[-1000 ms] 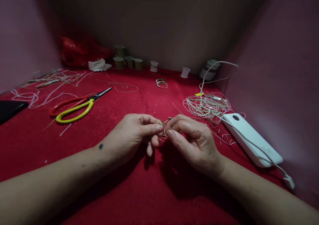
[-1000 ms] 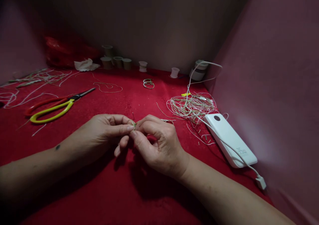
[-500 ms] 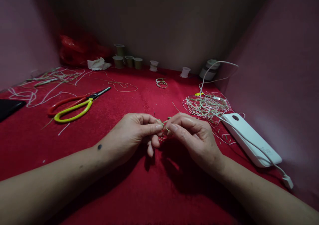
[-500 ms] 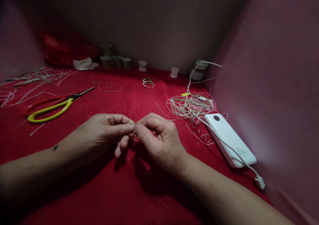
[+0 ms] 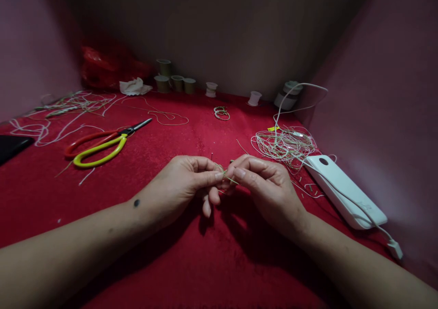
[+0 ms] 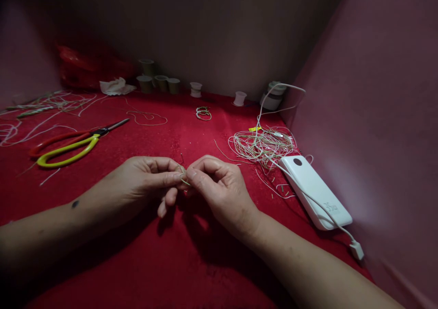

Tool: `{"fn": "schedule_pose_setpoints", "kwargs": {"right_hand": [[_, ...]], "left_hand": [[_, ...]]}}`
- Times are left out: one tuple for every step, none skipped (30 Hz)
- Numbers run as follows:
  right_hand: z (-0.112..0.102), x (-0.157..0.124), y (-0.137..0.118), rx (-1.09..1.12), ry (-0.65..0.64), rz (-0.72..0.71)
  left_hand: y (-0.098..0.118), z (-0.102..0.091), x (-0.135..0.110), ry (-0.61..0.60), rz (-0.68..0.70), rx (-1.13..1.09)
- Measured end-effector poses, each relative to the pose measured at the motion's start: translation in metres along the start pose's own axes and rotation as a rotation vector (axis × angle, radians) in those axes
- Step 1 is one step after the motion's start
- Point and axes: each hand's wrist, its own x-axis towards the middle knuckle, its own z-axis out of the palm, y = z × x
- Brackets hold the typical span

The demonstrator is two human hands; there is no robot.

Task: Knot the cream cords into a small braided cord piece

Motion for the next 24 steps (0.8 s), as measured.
{"fn": "schedule_pose_setpoints", "kwargs": {"right_hand": [[0.0, 0.0, -0.001, 0.006, -0.001, 0.011], [0.001, 0.0, -0.001, 0.009, -0.001, 0.018], [0.001, 0.0, -0.001, 0.01, 0.001, 0.021], [0.001, 0.0, -0.001, 0.017, 0.002, 0.027], [0.001, -0.001, -0.001, 0.034, 0.0, 0.039], [0.001, -0.001, 0.0, 0.058, -0.005, 0.056], [0.001, -0.001, 0.001, 0.084, -0.009, 0.074], [0.001, -0.001, 0.001, 0.11, -0.014, 0.094], [0.001, -0.001, 0.002, 0.13, -0.018, 0.112], [0.002, 0.0, 0.002, 0.143, -0.025, 0.124], [0.002, 0.0, 0.002, 0.148, -0.035, 0.137], [0.001, 0.0, 0.001, 0.146, -0.045, 0.152], [0.001, 0.0, 0.0, 0.133, -0.053, 0.171], [0.0, 0.001, -0.002, 0.101, -0.05, 0.19], [-0.001, 0.001, -0.004, 0.049, -0.029, 0.203], [-0.002, 0.002, -0.005, -0.02, 0.011, 0.209], [-0.003, 0.003, -0.007, -0.1, 0.065, 0.207], [-0.004, 0.003, -0.008, -0.172, 0.124, 0.194], [-0.005, 0.004, -0.009, -0.234, 0.172, 0.181], [-0.005, 0.005, -0.01, -0.276, 0.2, 0.172], [-0.005, 0.006, -0.01, -0.289, 0.204, 0.178], [-0.005, 0.007, -0.009, -0.272, 0.19, 0.2], [-0.004, 0.007, -0.008, -0.231, 0.167, 0.233], [-0.004, 0.007, -0.008, -0.171, 0.141, 0.275]], "left_hand": [[0.001, 0.001, -0.001, 0.008, 0.002, 0.009], [0.001, 0.002, -0.001, 0.016, 0.004, 0.019], [0.002, 0.003, -0.002, 0.022, 0.006, 0.03], [0.002, 0.004, -0.002, 0.022, 0.006, 0.039], [0.003, 0.004, -0.002, 0.022, 0.007, 0.05], [0.003, 0.005, -0.002, 0.023, 0.008, 0.064], [0.003, 0.005, -0.002, 0.024, 0.008, 0.082], [0.003, 0.005, -0.002, 0.026, 0.01, 0.101], [0.003, 0.004, -0.002, 0.028, 0.014, 0.119], [0.003, 0.004, -0.002, 0.031, 0.019, 0.135], [0.004, 0.003, -0.001, 0.036, 0.021, 0.152], [0.004, 0.003, -0.001, 0.041, 0.022, 0.164], [0.004, 0.003, -0.001, 0.047, 0.024, 0.175], [0.004, 0.003, -0.001, 0.056, 0.023, 0.184], [0.005, 0.003, -0.002, 0.068, 0.019, 0.192], [0.005, 0.004, -0.002, 0.08, 0.014, 0.198], [0.005, 0.004, -0.002, 0.089, 0.008, 0.2], [0.005, 0.005, -0.002, 0.095, 0.005, 0.201], [0.004, 0.006, -0.002, 0.098, 0.0, 0.201], [0.004, 0.006, -0.002, 0.096, -0.002, 0.198], [0.003, 0.006, -0.001, 0.09, -0.003, 0.195], [0.002, 0.006, -0.001, 0.083, -0.003, 0.191], [0.002, 0.006, 0.0, 0.079, -0.006, 0.186], [0.001, 0.006, 0.001, 0.078, -0.01, 0.178]]}}
